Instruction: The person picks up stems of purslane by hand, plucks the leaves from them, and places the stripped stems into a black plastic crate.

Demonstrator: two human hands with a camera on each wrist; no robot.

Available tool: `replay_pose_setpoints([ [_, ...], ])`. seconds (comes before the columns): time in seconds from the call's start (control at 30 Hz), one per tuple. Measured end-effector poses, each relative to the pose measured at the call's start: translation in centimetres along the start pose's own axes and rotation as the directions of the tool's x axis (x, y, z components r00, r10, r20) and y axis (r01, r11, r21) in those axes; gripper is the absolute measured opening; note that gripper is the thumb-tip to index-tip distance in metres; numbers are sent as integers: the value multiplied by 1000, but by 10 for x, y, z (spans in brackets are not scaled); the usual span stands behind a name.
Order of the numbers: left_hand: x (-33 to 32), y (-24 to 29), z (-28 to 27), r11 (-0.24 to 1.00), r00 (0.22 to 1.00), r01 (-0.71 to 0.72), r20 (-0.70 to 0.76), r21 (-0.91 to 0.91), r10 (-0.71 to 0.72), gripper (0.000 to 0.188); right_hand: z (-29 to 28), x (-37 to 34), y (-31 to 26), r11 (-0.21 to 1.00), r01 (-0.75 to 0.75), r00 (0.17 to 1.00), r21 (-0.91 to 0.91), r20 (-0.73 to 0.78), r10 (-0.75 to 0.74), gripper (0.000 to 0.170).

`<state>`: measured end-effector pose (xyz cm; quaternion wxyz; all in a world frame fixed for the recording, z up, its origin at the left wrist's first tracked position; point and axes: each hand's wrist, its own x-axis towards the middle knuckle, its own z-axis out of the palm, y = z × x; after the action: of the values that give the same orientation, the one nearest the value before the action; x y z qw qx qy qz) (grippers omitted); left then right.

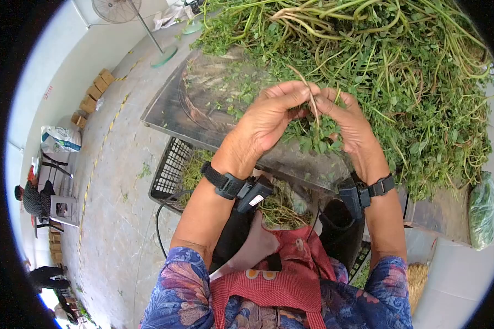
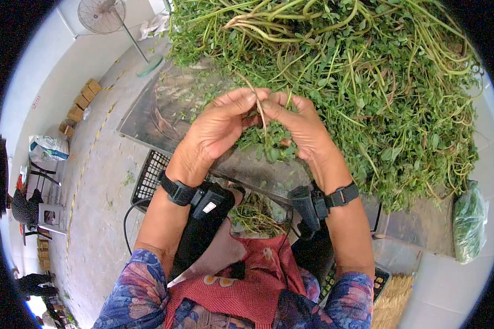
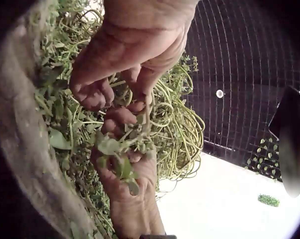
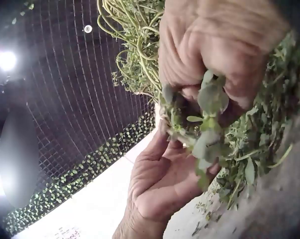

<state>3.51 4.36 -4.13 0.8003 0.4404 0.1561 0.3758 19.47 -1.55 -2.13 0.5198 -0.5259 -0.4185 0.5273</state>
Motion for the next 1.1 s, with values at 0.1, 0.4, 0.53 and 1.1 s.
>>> replay_pose_setpoints([
  [0.1, 3, 6, -13, 992, 987, -115, -111, 50, 119, 19, -11, 11, 2, 991, 100, 994, 91, 41, -104, 23],
  [0.4, -4, 29, -24, 925, 968, -195, -216, -327, 128, 15, -22, 0, -14, 993, 81, 995, 85, 53, -86, 20],
  [0.53, -2, 23, -20, 937, 979, -165, -169, -309, 117, 15, -17, 3, -13, 992, 60, 997, -112, 61, -53, 20],
  [1.1, -5, 11, 18, 927, 921, -365, -110, 89, 373, 18, -8, 13, 0, 960, 118, 992, -252, -13, -125, 20],
])
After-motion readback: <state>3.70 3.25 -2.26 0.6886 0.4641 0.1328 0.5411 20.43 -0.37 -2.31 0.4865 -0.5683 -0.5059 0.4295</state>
